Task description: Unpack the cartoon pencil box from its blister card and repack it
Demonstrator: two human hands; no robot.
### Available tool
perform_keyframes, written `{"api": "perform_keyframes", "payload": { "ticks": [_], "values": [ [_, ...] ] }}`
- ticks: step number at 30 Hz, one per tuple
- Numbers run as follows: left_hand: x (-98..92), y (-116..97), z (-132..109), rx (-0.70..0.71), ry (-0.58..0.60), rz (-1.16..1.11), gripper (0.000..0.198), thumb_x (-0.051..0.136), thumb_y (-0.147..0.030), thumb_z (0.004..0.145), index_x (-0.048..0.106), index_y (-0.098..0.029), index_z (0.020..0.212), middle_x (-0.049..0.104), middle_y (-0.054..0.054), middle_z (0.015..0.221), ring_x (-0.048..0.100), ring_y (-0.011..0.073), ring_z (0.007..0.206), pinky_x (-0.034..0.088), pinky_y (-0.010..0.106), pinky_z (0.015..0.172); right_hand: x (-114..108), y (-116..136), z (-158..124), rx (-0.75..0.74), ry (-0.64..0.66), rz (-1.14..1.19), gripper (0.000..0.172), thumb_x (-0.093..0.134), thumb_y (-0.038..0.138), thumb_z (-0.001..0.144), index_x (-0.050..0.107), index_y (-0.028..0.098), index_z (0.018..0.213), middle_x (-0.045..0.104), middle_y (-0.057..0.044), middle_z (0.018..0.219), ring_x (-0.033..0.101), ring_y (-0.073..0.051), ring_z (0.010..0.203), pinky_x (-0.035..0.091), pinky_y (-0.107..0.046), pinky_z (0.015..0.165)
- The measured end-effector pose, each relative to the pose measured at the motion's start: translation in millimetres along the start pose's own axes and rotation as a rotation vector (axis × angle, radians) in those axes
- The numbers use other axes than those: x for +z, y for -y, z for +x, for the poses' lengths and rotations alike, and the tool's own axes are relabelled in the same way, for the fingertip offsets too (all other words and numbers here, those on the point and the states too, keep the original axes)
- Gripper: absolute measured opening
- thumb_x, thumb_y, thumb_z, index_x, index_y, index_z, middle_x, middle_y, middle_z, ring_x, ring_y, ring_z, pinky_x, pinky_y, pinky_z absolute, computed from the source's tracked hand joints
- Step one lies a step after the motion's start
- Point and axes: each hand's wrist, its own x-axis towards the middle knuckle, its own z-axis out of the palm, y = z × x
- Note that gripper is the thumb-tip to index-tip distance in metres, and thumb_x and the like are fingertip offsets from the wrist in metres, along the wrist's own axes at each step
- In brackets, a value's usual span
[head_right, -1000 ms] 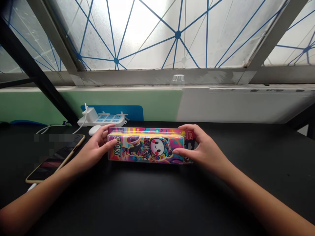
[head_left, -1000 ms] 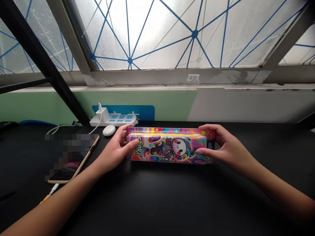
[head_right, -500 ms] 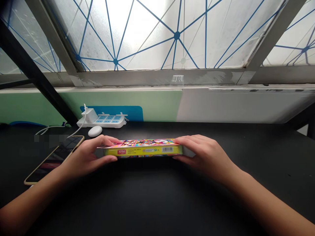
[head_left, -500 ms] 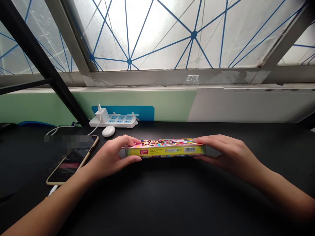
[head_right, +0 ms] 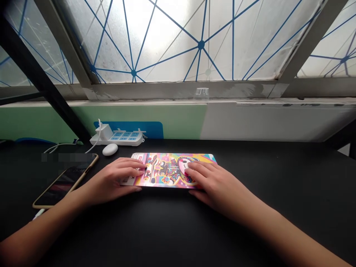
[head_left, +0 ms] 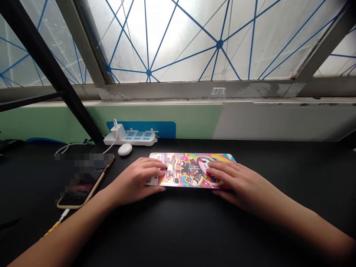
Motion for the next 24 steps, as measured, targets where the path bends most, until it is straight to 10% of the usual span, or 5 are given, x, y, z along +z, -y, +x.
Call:
{"api": "perform_keyframes", "payload": {
  "ticks": [6,10,24],
  "values": [
    [0.4,4.6,0.1,-0.231,-0.171,0.125,0.032,0.065,-0.041,0.095,0.072,-0.025,0.122,0.063,0.013,0.143,0.053,0.0339,0.135,0.041,0.05,0.113,2.7,-1.4,-2.5,0.015,0.044,-0.012,0.044,0.062,0.033,0.098,0.057,0.021,0.139,0.067,-0.015,0.14,0.066,-0.033,0.124,0.057,-0.051,0.098],
    [1.3,10.7,-0.5,-0.532,-0.188,0.077,0.051,0.064,-0.049,0.093,0.061,-0.02,0.135,0.071,0.01,0.11,0.068,0.0301,0.1,0.052,0.04,0.087,3.9,-2.9,-4.9,0.018,0.037,-0.001,0.043,0.063,0.036,0.097,0.058,0.021,0.138,0.067,-0.015,0.14,0.065,-0.034,0.125,0.056,-0.052,0.1],
    [33.4,5.5,7.8,-0.709,-0.295,-0.472,0.039,0.057,-0.047,0.095,0.056,-0.021,0.124,0.061,-0.001,0.08,0.059,0.0177,0.066,0.045,0.026,0.056,22.3,41.9,46.2,0.024,0.203,-0.126,0.07,0.067,0.049,0.095,0.05,0.012,0.152,0.052,-0.024,0.155,0.05,-0.046,0.14,0.048,-0.062,0.109]
  ]
}}
